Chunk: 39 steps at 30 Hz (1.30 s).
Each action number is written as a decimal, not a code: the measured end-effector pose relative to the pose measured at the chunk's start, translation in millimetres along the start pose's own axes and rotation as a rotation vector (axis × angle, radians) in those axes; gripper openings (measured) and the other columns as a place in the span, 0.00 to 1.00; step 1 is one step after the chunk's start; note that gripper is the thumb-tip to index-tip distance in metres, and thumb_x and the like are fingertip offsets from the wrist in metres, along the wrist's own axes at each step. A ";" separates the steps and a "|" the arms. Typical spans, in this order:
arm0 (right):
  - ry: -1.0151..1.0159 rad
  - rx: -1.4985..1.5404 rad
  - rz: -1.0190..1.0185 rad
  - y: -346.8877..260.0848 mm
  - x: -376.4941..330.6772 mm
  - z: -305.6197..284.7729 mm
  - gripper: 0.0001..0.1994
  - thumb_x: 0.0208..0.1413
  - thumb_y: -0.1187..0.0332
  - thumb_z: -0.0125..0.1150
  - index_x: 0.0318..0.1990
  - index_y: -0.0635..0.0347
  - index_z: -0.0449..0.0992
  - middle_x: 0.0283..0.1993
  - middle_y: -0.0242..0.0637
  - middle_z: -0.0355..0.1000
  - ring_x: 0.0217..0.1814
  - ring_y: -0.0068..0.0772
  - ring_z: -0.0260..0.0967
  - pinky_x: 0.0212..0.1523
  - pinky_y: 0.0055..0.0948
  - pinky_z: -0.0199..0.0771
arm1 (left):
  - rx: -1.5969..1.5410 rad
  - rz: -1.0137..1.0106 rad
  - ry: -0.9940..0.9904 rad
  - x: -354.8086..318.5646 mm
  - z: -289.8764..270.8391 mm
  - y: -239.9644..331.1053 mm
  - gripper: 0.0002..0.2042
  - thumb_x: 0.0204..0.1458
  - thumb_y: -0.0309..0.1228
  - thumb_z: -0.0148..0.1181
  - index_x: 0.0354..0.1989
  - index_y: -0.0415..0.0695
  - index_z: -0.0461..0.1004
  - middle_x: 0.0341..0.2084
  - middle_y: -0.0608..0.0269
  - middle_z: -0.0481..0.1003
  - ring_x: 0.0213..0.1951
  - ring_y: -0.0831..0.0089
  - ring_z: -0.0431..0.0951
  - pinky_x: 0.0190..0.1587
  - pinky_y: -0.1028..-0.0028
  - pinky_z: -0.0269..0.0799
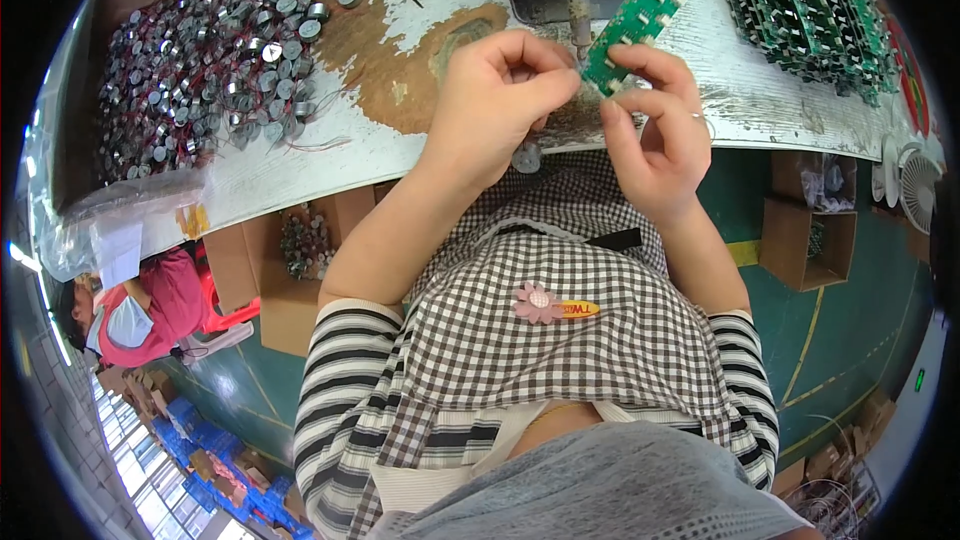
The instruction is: The person solders small motor wires onto a printed circuit board using a soldering iron and solder wire.
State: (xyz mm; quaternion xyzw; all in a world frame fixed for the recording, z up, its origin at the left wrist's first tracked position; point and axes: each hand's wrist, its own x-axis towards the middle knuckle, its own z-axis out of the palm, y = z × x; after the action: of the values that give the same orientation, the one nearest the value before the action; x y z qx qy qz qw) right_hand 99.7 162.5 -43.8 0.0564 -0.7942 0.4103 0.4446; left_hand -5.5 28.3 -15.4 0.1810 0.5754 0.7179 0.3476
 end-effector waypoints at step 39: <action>0.049 0.384 0.360 -5.0 -5.6 -9.6 0.00 0.57 0.80 0.53 0.34 0.67 0.69 0.44 0.44 0.68 0.37 0.24 0.65 0.38 0.19 0.68 | 0.251 0.116 -0.155 -8.6 -9.3 1.7 0.04 0.48 0.22 0.63 0.30 0.37 0.73 0.31 0.67 0.75 0.29 0.85 0.71 0.31 0.83 0.68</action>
State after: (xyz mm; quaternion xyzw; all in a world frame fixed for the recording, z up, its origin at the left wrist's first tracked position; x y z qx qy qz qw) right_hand 111.7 164.4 -42.4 -0.0122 -0.6882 0.6271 0.3647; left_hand -6.3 15.6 -15.1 0.3109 0.6205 0.6431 0.3235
